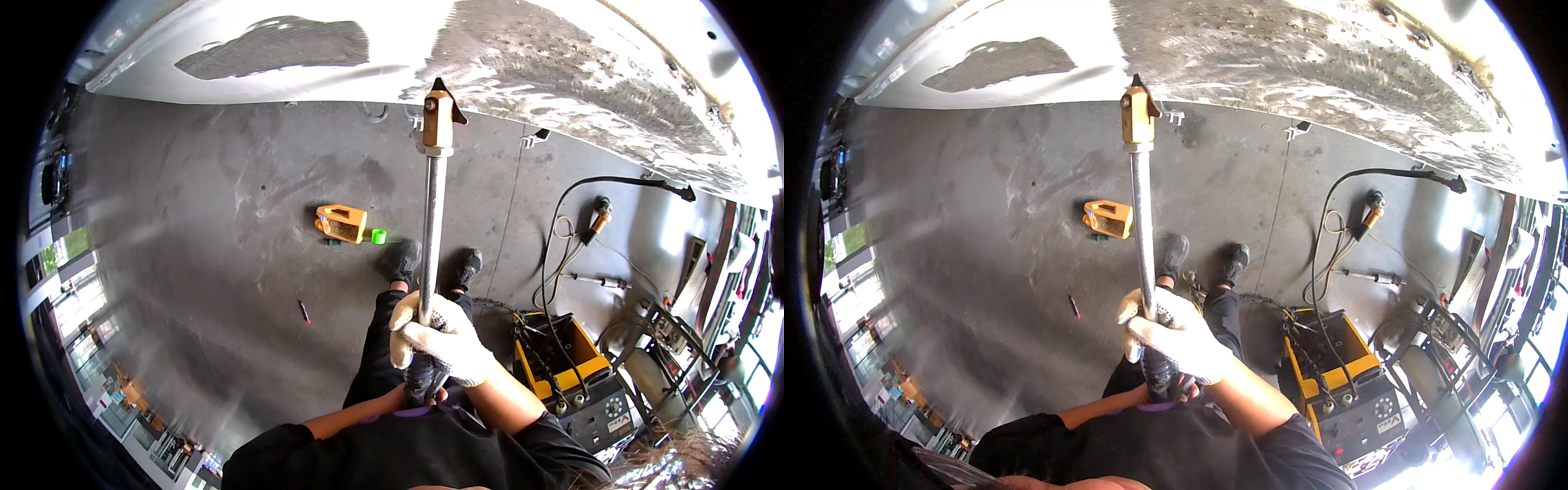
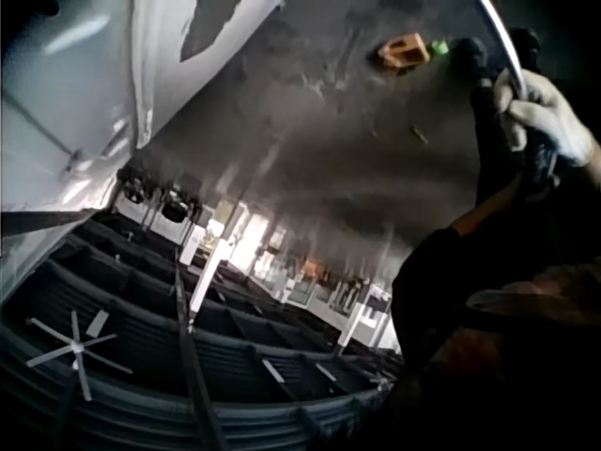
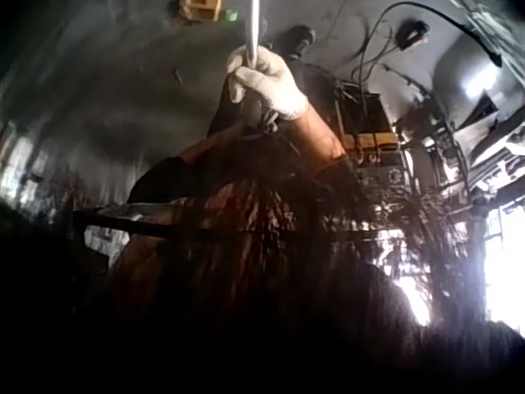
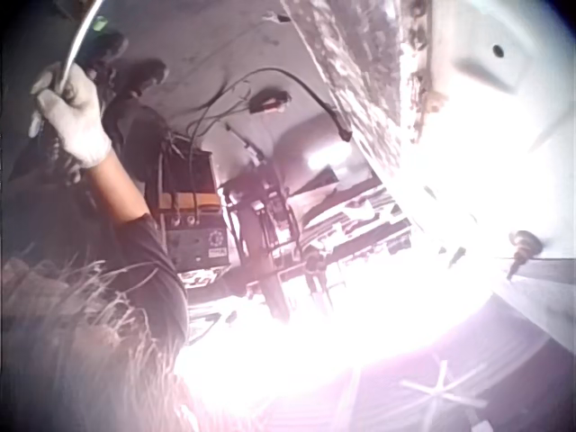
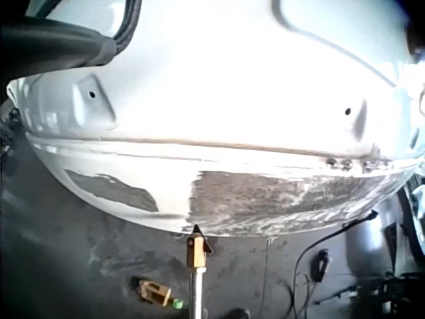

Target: The person uses a dent puller tool on a vehicle body panel, sprays liquid from a spray bottle onto the tool, and applies the dent puller against the panel.

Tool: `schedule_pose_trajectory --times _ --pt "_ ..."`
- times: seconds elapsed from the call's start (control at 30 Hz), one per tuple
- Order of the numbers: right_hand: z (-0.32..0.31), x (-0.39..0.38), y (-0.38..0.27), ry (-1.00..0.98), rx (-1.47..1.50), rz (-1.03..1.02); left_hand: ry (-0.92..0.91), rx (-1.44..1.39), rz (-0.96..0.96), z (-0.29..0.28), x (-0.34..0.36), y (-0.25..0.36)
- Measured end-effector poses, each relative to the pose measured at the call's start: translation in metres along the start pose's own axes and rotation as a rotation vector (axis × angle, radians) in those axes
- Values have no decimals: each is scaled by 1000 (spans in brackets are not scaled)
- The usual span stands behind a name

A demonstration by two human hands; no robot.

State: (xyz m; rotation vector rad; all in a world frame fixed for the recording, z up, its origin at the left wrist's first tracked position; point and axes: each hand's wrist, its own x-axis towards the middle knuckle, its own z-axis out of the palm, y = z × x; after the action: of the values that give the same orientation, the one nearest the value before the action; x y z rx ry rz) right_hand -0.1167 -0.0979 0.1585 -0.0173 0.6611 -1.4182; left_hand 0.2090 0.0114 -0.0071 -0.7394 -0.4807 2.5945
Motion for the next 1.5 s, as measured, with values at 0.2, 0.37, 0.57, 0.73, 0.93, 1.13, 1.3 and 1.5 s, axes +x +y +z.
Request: schedule_pose_trajectory --times 0.2,0.37,0.57,0.73,0.93,1.13,1.3,1.5 --pt "5 7 4 59 -60 -65 -4 277 58 2 -11 10" --pt "8 8 1 85 -47 -65 7 -13 -6 38 -22 29" --pt "11 9 0 62 -71 -83 62 -71 -37 17 -22 19" --pt "4 8 1 58 -27 -75 81 -29 11 41 -27 26" --pt "14 9 -1 95 -145 -91 8 -201 -104 14 -26 23" --pt "26 3 -7 155 -160 -97 214 -142 -171 -25 -19 -14" --pt "32 22 -39 231 -275 -135 126 345 48 11 -34 5" --pt "24 15 21 233 -233 -267 260 307 -3 42 -45 38"
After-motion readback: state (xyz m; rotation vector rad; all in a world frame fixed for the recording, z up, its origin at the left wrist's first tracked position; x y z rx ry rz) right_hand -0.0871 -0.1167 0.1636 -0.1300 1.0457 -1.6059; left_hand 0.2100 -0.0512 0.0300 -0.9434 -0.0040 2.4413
